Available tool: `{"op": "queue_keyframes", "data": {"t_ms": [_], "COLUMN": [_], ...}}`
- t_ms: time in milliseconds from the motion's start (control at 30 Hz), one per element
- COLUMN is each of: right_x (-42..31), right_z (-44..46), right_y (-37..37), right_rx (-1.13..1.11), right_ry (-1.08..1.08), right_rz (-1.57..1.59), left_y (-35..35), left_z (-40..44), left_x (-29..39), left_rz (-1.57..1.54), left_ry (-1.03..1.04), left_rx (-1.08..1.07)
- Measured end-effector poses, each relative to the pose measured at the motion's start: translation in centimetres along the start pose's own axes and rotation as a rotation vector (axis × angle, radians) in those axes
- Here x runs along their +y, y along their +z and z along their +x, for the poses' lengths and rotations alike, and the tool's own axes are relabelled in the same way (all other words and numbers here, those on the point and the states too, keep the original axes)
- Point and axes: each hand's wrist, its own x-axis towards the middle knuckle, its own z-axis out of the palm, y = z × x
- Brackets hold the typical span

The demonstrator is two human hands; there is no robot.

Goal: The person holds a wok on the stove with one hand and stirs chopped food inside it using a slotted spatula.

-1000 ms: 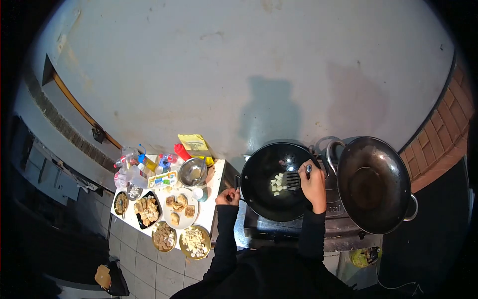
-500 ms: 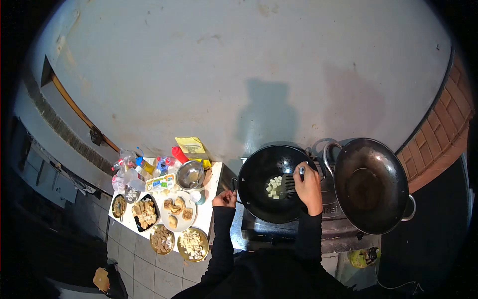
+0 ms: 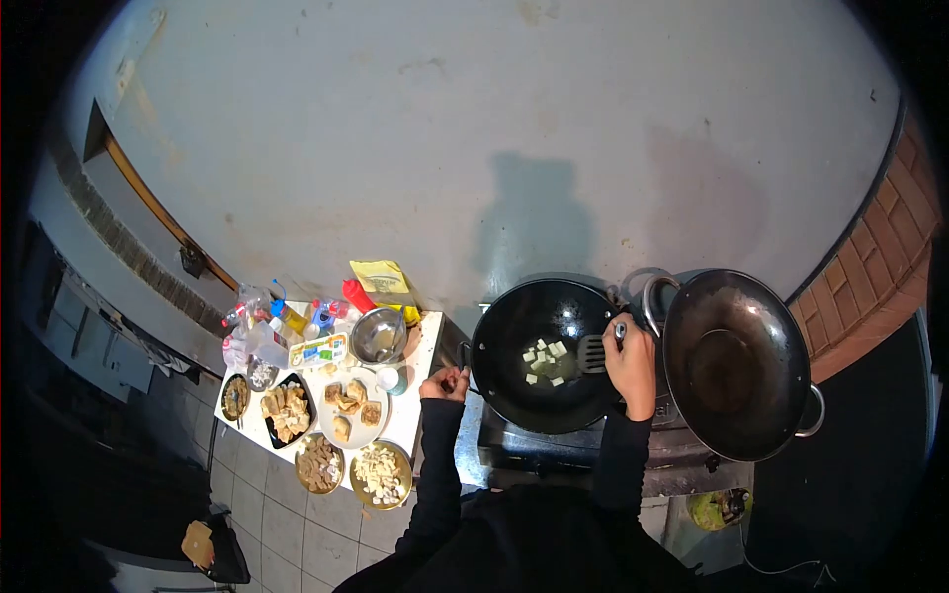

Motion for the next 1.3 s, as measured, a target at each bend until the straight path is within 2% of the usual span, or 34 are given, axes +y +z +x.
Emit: {"op": "queue_keyframes", "data": {"t_ms": [133, 200, 267, 333, 367, 467, 633, 733, 800, 867, 933, 1000, 1133, 1200, 1300], "right_x": [1.8, 2.0, 1.6, 0.6, 0.7, 0.0, 1.3, -0.1, -0.2, 0.3, 0.7, 0.5, -0.6, -0.9, 0.2], "right_z": [-0.2, -0.1, -0.3, -0.4, -0.4, -0.9, -1.3, -1.4, -1.5, -1.6, -1.7, -1.6, -1.4, -1.4, -1.8], "right_y": [0.9, 1.2, 0.8, -0.1, 0.0, 0.3, 2.0, 0.7, 0.6, 1.6, 2.4, 2.4, 0.9, 0.8, 2.1], "right_rx": [0.000, -0.077, -0.065, -0.031, 0.042, 0.013, -0.005, 0.063, 0.028, 0.076, 0.033, -0.054, 0.004, 0.027, -0.002], "right_ry": [-0.033, -0.071, -0.065, 0.032, -0.035, -0.034, -0.040, -0.016, 0.030, -0.090, -0.105, 0.036, -0.015, -0.028, -0.053], "right_rz": [-0.061, 0.104, 0.113, 0.132, 0.044, -0.042, 0.199, 0.130, 0.082, -0.029, 0.076, 0.185, 0.172, 0.051, 0.044], "left_y": [0.1, 0.1, 0.1, 0.2, 0.2, 0.3, 0.0, -0.6, -0.9, -1.2, -1.0, -0.6, -0.3, -0.2, -0.3], "left_z": [0.0, -0.1, -0.1, -0.2, -0.2, -0.3, 0.1, 0.2, 0.4, 0.3, 0.5, 0.5, 0.2, 0.2, 0.0], "left_x": [0.2, 0.1, 0.0, 0.1, 0.1, 0.0, 0.9, 1.5, 1.8, 2.2, 1.6, 0.8, 0.0, -0.1, 0.4], "left_rz": [0.052, 0.053, 0.055, 0.049, 0.047, 0.064, 0.066, 0.093, 0.080, 0.092, 0.035, 0.045, 0.004, 0.016, 0.038], "left_ry": [0.040, 0.054, 0.067, 0.081, 0.083, 0.064, 0.074, 0.092, 0.080, 0.060, 0.111, 0.115, 0.102, 0.097, 0.090], "left_rx": [0.003, 0.007, 0.017, 0.037, 0.036, 0.043, 0.003, -0.007, -0.059, -0.074, -0.080, -0.057, -0.030, -0.023, -0.016]}}
